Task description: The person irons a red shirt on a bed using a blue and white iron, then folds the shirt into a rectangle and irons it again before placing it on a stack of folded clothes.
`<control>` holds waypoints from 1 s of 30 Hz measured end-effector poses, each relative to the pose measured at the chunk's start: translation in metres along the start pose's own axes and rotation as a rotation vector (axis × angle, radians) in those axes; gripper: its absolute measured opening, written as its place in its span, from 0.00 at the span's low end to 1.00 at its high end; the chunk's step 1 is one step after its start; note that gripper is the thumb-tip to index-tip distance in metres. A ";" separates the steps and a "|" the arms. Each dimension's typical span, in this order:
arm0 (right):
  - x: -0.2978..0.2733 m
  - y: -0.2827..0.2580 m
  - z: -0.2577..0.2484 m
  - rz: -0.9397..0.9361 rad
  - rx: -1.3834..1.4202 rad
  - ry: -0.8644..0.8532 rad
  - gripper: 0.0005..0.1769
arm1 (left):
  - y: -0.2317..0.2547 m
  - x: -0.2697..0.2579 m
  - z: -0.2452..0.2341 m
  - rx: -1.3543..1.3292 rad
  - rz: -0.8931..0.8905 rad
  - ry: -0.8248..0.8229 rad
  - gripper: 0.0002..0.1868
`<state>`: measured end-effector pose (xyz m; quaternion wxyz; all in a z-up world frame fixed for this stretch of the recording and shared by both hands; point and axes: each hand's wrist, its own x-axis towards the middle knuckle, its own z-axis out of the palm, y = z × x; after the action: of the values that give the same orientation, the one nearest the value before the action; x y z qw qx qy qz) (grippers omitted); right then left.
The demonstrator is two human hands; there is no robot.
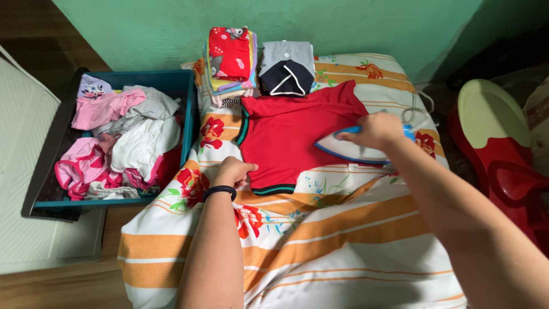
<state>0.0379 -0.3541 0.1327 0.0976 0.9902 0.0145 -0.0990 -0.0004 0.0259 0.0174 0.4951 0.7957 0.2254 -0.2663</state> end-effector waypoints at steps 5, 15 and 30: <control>0.007 0.054 0.025 0.090 0.083 0.022 0.54 | 0.004 0.000 0.002 -0.015 0.000 0.047 0.21; 0.006 -0.020 -0.005 0.049 0.052 -0.004 0.48 | 0.013 -0.006 0.004 -0.238 -0.008 0.233 0.18; 0.034 -0.163 -0.033 -0.169 0.229 0.272 0.46 | 0.000 0.015 0.007 -0.252 0.014 0.161 0.12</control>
<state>0.0697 -0.1873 0.1270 -0.0273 0.9944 0.0990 0.0267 0.0098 0.0213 0.0053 0.5734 0.7475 0.2903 -0.1677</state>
